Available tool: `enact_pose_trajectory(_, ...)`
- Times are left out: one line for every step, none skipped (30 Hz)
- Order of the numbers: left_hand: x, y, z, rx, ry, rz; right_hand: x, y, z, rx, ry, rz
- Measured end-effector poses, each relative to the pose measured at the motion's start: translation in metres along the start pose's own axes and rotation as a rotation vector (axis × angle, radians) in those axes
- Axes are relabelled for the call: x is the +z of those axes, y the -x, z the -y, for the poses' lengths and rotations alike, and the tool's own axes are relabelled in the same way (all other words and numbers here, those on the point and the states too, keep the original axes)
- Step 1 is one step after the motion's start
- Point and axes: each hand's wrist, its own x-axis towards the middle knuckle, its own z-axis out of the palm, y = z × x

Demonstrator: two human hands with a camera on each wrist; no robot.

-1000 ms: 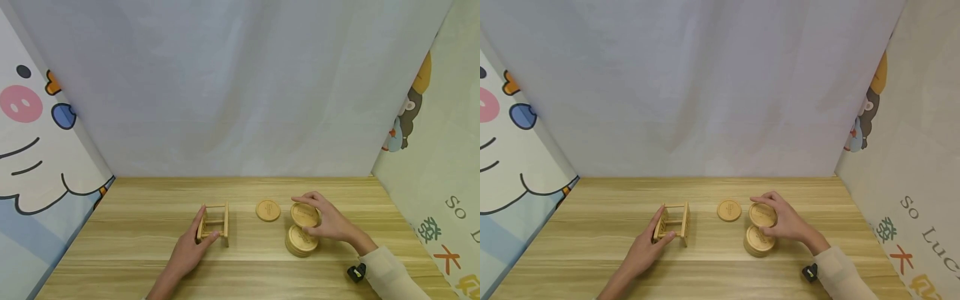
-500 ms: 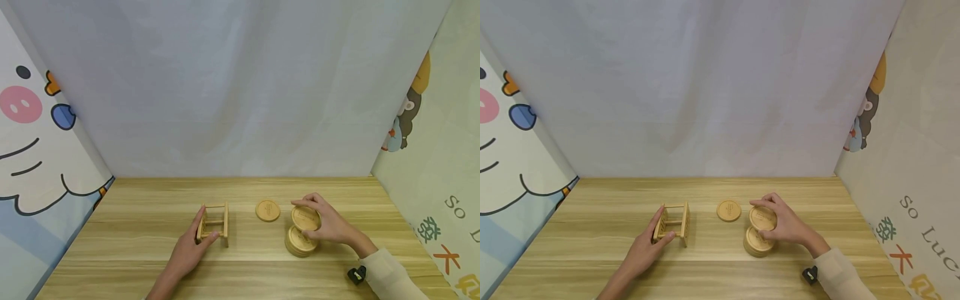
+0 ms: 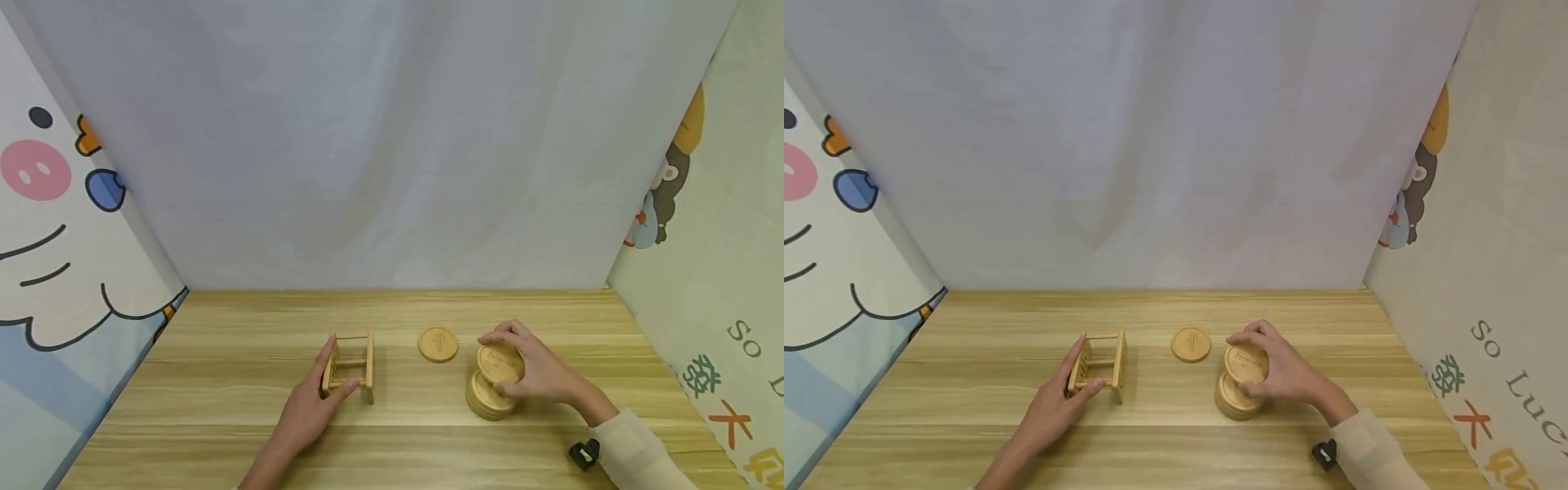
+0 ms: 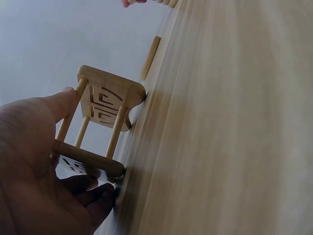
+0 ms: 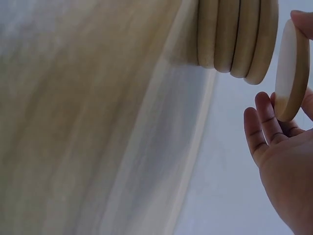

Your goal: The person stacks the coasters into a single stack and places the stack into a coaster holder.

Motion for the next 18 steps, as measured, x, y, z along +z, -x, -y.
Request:
enact_pose_trajectory(0.0001,-0.0002,0.0000,0.002,-0.002,-0.002,0.0005,0.0004,-0.0001,-0.001,0.001,-0.001)
enact_pose_trajectory(0.0002,-0.0003,0.0000,0.003,-0.001,-0.003,0.0010,0.0009,-0.0006,-0.004,0.004,-0.001)
enact_pose_trajectory(0.0003,-0.0003,0.0000,0.004,-0.002,-0.004,0.0015,0.0014,-0.0009,-0.005,0.005,0.000)
enact_pose_trajectory(-0.0002,-0.0003,-0.0004,0.006,-0.002,-0.005,0.0019,0.0019,-0.0013,-0.007,0.008,0.001)
enact_pose_trajectory(-0.0006,-0.0002,-0.0008,0.009,-0.001,-0.006,0.0021,0.0023,-0.0015,-0.009,0.007,0.004)
enact_pose_trajectory(-0.0010,-0.0003,-0.0012,0.011,0.000,-0.005,0.0023,0.0027,-0.0014,-0.011,0.005,0.009)
enact_pose_trajectory(-0.0011,-0.0003,-0.0016,0.009,0.001,-0.005,0.0025,0.0032,-0.0014,-0.012,0.003,0.015)
enact_pose_trajectory(-0.0012,-0.0003,-0.0020,0.007,0.002,-0.003,0.0026,0.0037,-0.0013,-0.012,0.002,0.021)
enact_pose_trajectory(-0.0013,-0.0002,-0.0022,0.006,0.004,-0.002,0.0027,0.0041,-0.0014,-0.013,-0.001,0.026)
enact_pose_trajectory(-0.0014,-0.0002,-0.0023,0.005,0.005,-0.001,0.0028,0.0044,-0.0015,-0.015,-0.005,0.030)
enact_pose_trajectory(-0.0009,-0.0003,-0.0021,0.002,0.006,-0.001,0.0028,0.0046,-0.0014,-0.017,-0.009,0.035)
enact_pose_trajectory(-0.0004,-0.0003,-0.0018,-0.002,0.007,0.000,0.0030,0.0049,-0.0015,-0.018,-0.010,0.039)
enact_pose_trajectory(0.0000,-0.0001,-0.0015,-0.005,0.008,0.001,0.0033,0.0050,-0.0018,-0.026,-0.010,0.041)
enact_pose_trajectory(0.0001,0.0000,-0.0011,-0.005,0.009,0.001,0.0035,0.0051,-0.0020,-0.031,-0.012,0.043)
enact_pose_trajectory(0.0001,0.0001,-0.0008,-0.004,0.011,0.001,0.0039,0.0052,-0.0022,-0.037,-0.013,0.044)
enact_pose_trajectory(0.0002,0.0002,-0.0005,-0.003,0.012,0.001,0.0043,0.0052,-0.0021,-0.044,-0.015,0.046)
enact_pose_trajectory(0.0002,0.0002,-0.0003,-0.003,0.013,0.002,0.0047,0.0052,-0.0021,-0.052,-0.017,0.047)
enact_pose_trajectory(0.0001,0.0004,-0.0002,-0.003,0.014,0.002,0.0051,0.0053,-0.0022,-0.061,-0.019,0.048)
